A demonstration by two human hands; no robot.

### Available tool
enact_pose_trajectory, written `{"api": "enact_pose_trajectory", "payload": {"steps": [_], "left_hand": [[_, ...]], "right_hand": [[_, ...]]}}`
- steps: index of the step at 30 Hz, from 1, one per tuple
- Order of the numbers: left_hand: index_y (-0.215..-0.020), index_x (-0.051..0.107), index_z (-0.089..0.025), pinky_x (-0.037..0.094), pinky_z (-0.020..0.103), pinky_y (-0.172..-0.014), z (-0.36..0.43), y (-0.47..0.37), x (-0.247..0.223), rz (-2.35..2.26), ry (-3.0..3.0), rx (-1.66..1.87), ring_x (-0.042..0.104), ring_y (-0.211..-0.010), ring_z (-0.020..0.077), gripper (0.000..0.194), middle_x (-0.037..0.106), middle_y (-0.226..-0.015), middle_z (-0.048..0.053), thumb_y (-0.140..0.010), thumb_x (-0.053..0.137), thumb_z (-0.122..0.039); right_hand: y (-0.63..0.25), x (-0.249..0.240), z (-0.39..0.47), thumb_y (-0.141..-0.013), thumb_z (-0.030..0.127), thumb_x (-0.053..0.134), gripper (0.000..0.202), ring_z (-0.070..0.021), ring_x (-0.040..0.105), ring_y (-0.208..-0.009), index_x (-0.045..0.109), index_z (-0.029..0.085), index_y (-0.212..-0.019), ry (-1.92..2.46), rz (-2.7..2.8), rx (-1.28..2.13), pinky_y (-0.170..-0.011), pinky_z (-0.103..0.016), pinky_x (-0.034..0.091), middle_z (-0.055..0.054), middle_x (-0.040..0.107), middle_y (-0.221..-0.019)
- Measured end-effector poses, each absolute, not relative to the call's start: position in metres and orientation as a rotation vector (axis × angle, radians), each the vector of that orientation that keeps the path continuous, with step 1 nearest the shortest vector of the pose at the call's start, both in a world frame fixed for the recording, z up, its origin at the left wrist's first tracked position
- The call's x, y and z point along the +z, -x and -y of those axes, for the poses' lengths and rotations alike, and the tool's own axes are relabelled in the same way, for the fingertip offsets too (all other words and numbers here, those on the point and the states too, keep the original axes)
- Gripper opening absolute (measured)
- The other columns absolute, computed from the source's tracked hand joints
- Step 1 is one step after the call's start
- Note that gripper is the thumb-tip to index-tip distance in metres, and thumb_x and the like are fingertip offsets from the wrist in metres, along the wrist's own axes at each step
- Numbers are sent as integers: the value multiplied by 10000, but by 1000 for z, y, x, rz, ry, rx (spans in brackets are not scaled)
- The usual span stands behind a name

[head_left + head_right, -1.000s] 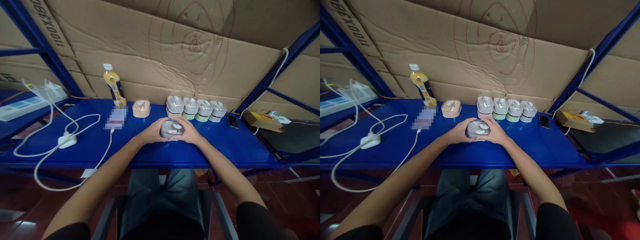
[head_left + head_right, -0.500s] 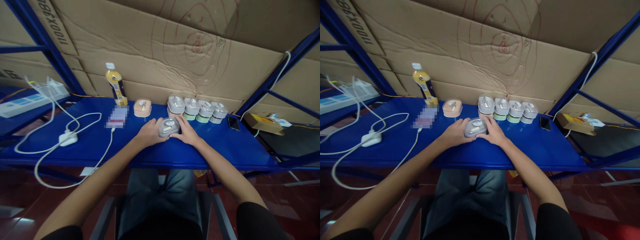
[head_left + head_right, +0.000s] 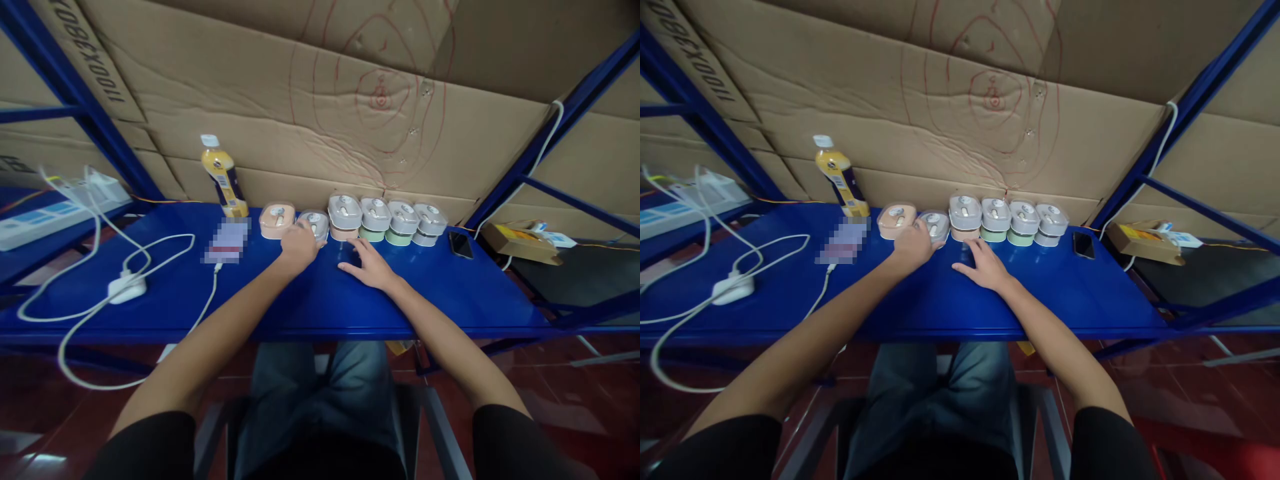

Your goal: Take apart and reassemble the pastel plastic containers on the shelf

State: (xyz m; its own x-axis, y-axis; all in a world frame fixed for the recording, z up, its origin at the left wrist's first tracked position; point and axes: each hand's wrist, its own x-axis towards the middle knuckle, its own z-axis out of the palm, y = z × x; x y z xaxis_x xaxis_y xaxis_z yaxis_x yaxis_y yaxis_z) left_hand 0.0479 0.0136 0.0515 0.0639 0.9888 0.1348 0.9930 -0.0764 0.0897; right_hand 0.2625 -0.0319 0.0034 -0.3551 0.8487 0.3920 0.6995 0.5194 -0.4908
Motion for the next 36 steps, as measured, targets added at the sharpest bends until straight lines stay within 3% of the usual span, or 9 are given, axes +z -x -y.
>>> {"api": "enact_pose_trajectory", "payload": {"steps": [5,8,13,19,25,31,36], "left_hand": [[-1485,438,-29,520,415,-1017,-35,-34,55,1979,2361,-324,649,-1280,387,523,606,-1416,303,-1038,551,-274],[-1417,510,-59,463,499,-1092,-42,-17,55,1907,2223,-470,560,-1349,438,480,580,-1426,300,-1013,559,-315],[-1426,500,-41,411,570,-1121,-54,1,53,2012,2073,-602,462,-1394,508,795,501,-1475,346,-899,698,-603],[-1541,373,-58,390,651,-1128,-71,11,47,2352,2021,-506,439,-1432,560,1177,393,-1558,402,-698,858,-721],[-1519,434,-158,478,572,-1064,-67,15,45,2365,2093,-551,570,-1336,495,807,469,-1489,308,-865,734,-523],[-1499,439,-103,520,536,-989,-38,10,49,2413,1993,-461,610,-1262,524,864,462,-1459,358,-830,771,-538],[-1474,468,-139,558,508,-887,34,7,47,2269,2074,-309,670,-1129,483,791,527,-1349,300,-839,751,-519]], "right_hand": [[-264,5,32,-961,673,646,766,-373,614,-1327,485,212,-1551,1269,2153,355,-1085,-586,570,-194,558,-1440],[-262,7,34,-963,676,641,754,-370,617,-1323,490,227,-1550,1265,2154,364,-1069,-577,581,-186,568,-1433],[-259,10,36,-982,656,621,718,-369,605,-1346,513,209,-1533,1268,2160,374,-1075,-565,578,-189,584,-1437],[-263,8,34,-991,658,604,704,-364,619,-1324,518,212,-1527,1271,2158,367,-1089,-587,567,-184,597,-1420],[-264,6,33,-997,652,601,665,-348,636,-1295,541,231,-1507,1258,2160,359,-1083,-575,570,-169,618,-1390],[-268,7,31,-1004,615,608,647,-327,669,-1219,552,196,-1494,1276,2153,358,-1065,-547,577,-170,639,-1351],[-268,10,33,-981,619,647,635,-339,667,-1234,586,212,-1465,1247,2127,309,-1079,-579,567,-166,658,-1338]]}}
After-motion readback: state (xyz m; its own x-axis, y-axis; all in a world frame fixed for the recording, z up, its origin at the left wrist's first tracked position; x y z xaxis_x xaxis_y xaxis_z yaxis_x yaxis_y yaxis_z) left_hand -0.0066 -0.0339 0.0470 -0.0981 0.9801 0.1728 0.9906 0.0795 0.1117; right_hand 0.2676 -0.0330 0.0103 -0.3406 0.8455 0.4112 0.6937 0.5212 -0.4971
